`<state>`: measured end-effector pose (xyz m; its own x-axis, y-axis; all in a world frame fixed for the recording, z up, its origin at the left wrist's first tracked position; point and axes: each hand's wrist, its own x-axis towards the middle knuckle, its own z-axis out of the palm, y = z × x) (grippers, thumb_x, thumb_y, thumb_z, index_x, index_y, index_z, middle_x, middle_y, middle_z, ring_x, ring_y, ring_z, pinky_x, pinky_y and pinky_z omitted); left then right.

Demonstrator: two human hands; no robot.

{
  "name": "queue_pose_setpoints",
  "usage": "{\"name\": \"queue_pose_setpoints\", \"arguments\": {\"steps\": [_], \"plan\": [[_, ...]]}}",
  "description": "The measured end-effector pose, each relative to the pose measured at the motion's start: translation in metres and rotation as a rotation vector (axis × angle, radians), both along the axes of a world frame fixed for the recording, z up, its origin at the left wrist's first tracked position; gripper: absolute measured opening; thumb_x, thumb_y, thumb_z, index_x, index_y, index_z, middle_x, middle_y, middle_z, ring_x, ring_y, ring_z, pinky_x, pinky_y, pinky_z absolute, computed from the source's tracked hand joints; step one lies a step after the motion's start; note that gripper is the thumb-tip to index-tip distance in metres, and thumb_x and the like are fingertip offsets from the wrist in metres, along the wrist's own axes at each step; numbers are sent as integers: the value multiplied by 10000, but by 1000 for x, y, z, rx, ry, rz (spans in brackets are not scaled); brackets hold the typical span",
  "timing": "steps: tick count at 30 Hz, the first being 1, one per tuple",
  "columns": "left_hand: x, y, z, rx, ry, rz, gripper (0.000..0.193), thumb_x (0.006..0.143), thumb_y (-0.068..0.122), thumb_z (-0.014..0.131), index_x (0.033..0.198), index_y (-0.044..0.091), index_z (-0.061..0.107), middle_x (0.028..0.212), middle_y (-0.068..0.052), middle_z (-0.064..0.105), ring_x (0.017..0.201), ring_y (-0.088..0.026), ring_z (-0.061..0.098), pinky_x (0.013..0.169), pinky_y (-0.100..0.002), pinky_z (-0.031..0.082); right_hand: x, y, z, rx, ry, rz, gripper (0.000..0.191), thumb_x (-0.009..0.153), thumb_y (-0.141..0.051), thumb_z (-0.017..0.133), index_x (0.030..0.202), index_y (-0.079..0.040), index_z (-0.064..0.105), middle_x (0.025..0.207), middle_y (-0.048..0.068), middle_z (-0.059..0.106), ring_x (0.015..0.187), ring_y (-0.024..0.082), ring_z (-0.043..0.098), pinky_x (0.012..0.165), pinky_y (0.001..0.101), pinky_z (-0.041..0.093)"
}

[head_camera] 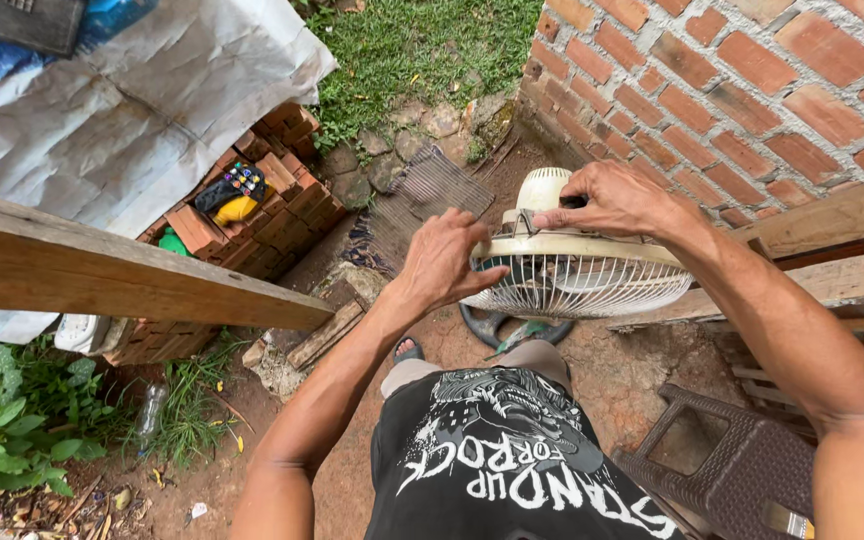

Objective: The person works on a pedestal fan standing on dirt ground beside a brick wall. They unscrew and loosen the front grille fasteners by hand with a small tool, work around the grille rim, then lift the grille guard off the fan head and hold it up.

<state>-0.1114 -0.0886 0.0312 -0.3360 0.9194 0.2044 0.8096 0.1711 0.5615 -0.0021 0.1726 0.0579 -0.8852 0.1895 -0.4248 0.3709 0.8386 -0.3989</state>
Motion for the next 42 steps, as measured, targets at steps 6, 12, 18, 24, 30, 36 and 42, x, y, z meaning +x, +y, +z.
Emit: {"name": "queue_pose_setpoints", "arguments": {"steps": [6, 12, 18, 24, 30, 36, 42], "plan": [[13, 26, -6, 422, -408, -1, 345, 922, 241, 744, 1148, -18, 714, 996, -112, 707, 909, -245, 712, 773, -371, 568, -7, -11, 4, -196, 174, 162, 583, 963, -556, 524, 887, -33, 770, 867, 103, 658, 756, 230, 642, 667, 444, 499], [-6, 31, -10, 312, -756, -31, 221, 963, 199, 725, 1054, 8, 789, 865, -65, 769, 767, -116, 699, 678, -271, 565, -4, -14, 18, -219, 436, 341, 350, 999, -340, 573, 1047, -42, 751, 874, 94, 651, 853, 240, 619, 744, 424, 501], [-22, 31, -11, 299, -1161, -112, 248, 980, 235, 731, 974, -7, 783, 830, -69, 775, 748, -98, 719, 709, -265, 599, 2, -25, 24, -61, 758, 430, 273, 983, -273, 658, 1054, -19, 726, 869, 98, 627, 856, 263, 587, 743, 409, 489], [-13, 25, -5, 425, -1179, -56, 245, 985, 223, 705, 981, -11, 774, 835, -86, 776, 754, -118, 733, 720, -276, 607, 8, -39, 30, -49, 800, 355, 234, 985, -253, 670, 996, -26, 721, 867, 79, 661, 846, 252, 626, 737, 397, 515], [-12, 10, 6, 439, -1152, -75, 240, 993, 217, 709, 963, -11, 778, 824, -97, 773, 740, -126, 722, 716, -286, 597, 16, -53, 40, 45, 905, 359, 266, 971, -278, 682, 982, -14, 714, 832, 79, 657, 775, 256, 646, 668, 387, 522], [-6, -5, 12, 399, -1223, -112, 275, 1010, 237, 706, 940, -20, 775, 818, -106, 764, 721, -130, 712, 691, -295, 583, 21, -55, 42, -132, 784, 396, 273, 999, -248, 616, 1048, 7, 701, 785, 108, 622, 714, 254, 638, 633, 394, 488], [-10, -10, 11, 441, -1294, -123, 269, 1013, 232, 676, 982, -21, 762, 807, -110, 763, 700, -146, 719, 652, -295, 580, 29, -48, 21, -609, 537, 278, 352, 1114, -288, 501, 911, -20, 609, 754, 15, 524, 708, 128, 523, 642, 318, 462]]}}
